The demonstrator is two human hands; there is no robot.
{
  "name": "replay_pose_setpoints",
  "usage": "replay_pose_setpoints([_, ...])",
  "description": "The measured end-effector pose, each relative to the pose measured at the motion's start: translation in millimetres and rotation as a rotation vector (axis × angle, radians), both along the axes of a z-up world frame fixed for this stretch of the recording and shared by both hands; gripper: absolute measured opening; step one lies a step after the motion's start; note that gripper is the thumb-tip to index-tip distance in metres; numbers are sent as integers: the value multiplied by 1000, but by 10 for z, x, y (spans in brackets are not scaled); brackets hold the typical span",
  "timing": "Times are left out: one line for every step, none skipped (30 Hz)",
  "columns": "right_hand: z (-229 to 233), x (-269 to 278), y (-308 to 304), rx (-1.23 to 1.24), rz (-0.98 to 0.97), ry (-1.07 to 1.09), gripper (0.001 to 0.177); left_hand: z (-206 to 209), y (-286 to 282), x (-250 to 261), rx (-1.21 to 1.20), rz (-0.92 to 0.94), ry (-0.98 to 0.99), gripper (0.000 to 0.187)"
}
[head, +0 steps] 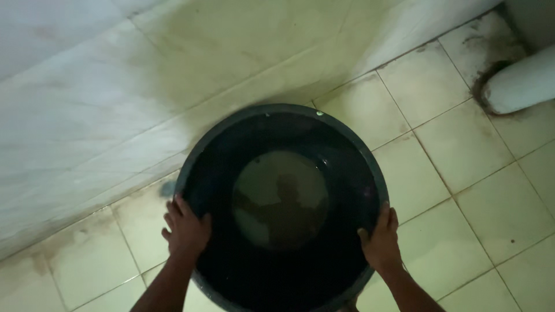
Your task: The person mops the bathroom floor using a mop, dipping it into a bucket of water and wringing it out between wipes.
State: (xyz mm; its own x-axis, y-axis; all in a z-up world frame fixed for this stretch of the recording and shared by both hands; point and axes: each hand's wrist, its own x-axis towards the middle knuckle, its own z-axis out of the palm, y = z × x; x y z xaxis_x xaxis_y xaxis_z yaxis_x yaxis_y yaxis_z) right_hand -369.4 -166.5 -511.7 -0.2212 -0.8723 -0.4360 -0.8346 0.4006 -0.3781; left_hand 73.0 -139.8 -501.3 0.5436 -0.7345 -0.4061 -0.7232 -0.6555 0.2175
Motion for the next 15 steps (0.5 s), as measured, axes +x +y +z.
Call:
replay_pose_setpoints([-8, 25, 11, -6, -15, 0, 103, -72, -7, 11, 7, 43, 31, 103])
replay_pose_setpoints([7, 58, 24, -12, -31, 0, 103, -107, 0, 37, 14, 86, 61, 105])
replay_pose_setpoints([39, 90, 30, -19, -44, -1, 103, -126, -9, 65, 20, 131, 91, 107])
replay_pose_setpoints([77, 111, 10, 57, -95, -8, 102, -143, -43, 107, 29, 163, 106, 103])
replay_pose_setpoints([110, 117, -16, 138, -144, -14, 101, -159, -50, 173, 43, 197, 121, 99])
replay_pose_setpoints([125, 120, -23, 219, -194, -19, 100, -181, -36, 245, 57, 230, 137, 95])
replay_pose_setpoints([120, 112, -21, 225, -181, -14, 101, -195, -28, 353, 29, 175, 162, 94])
replay_pose_setpoints([100, 68, -24, 230, -168, -9, 101, -194, -33, 468, 0, 120, 187, 94])
replay_pose_setpoints([57, -3, -57, 230, -156, -7, 101, -181, -68, 520, -36, 63, 209, 93])
replay_pose_setpoints([6, -96, -88, 189, -111, 14, 104, -152, -83, 492, -59, 52, 213, 91])
replay_pose_setpoints([-52, -185, -123, 147, -66, 34, 106, -90, -94, 440, -83, 41, 214, 90])
replay_pose_setpoints([-105, -270, -158, 104, -21, 53, 108, -1, -112, 371, -108, 31, 216, 88])
replay_pose_setpoints([-146, -352, -181, 116, -34, 51, 107, 104, -128, 298, -84, 21, 192, 85])
replay_pose_setpoints([-174, -419, -243, 127, -48, 49, 106, 211, -183, 227, -59, 12, 168, 82])
replay_pose_setpoints([-183, -460, -295, 139, -60, 48, 105, 324, -248, 172, -35, 4, 144, 80])
